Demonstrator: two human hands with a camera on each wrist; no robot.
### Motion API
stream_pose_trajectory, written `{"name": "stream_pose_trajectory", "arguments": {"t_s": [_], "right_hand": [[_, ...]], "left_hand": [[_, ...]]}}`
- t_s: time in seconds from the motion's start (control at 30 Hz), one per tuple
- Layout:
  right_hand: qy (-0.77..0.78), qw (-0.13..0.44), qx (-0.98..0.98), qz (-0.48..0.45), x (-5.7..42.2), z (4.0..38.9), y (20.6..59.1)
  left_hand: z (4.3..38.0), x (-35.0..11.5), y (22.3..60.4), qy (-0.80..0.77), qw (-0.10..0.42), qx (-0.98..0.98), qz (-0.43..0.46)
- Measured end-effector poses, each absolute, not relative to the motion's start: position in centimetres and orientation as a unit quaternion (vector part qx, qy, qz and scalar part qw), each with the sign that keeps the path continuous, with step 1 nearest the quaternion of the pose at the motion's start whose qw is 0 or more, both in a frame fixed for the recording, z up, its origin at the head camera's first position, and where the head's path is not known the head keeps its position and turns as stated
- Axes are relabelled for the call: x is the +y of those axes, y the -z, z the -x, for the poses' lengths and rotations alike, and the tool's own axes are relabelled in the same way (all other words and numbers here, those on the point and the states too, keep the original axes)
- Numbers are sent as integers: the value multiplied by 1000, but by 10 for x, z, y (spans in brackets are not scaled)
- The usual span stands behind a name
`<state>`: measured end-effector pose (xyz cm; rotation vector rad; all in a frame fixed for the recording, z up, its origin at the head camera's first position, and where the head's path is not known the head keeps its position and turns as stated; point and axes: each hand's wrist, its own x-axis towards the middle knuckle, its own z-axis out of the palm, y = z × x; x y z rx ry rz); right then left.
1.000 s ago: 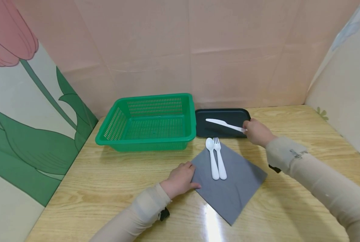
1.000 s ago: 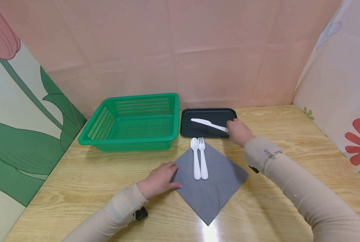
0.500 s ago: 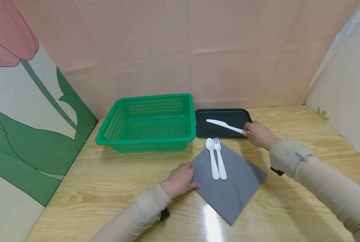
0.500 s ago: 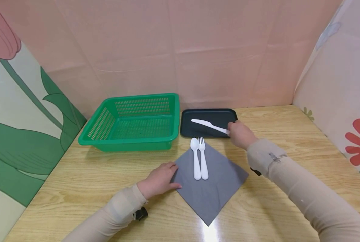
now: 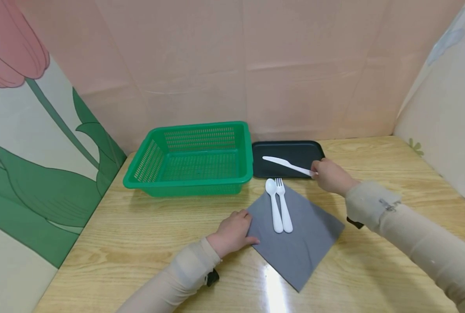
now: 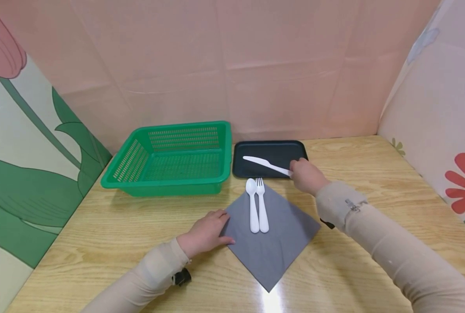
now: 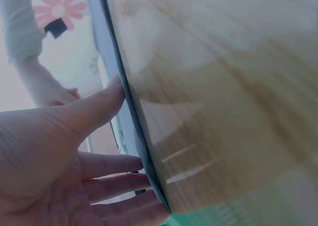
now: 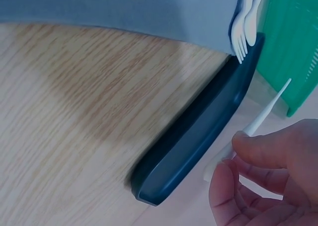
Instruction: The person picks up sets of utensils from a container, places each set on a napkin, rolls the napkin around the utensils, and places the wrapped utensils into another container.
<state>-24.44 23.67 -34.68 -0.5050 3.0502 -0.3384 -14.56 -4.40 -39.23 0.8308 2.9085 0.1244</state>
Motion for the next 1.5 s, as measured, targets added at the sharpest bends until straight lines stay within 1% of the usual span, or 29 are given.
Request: {"name": "stream_pose_trajectory", "arguments": {"t_s": [0.1,0.13,0.17,0.33,0.37,0.4,0.6,0.83,1.07,1.5], "right_hand": [[110,16,980,165,236,242,346],[110,16,980,167,236,242,345],[110,16,979,170,236,241,345],[115,17,977,176,238,239,346],[116,18,977,176,238,239,346],[117,20,977,174,238,239,346],[121,38,978,167,243,238,345],[122,25,974,188,246,237,348],[135,24,972,193,248,234,349],[157,47,970,180,249,231,346]], "left_hand": [[146,-45,393,-43,49,958,-278],[149,-46,401,-44,37,957,-285],[149,-46,401,-44,35,956,-286],[149,-46,402,-44,43,957,-284],[146,-45,393,-44,55,958,-277],[146,-44,393,-43,58,959,-275],[146,-44,392,-37,58,960,-272],[147,-44,393,-39,62,960,-271],[147,-44,393,-38,57,960,-273],[148,-43,394,-36,56,959,-275]]}}
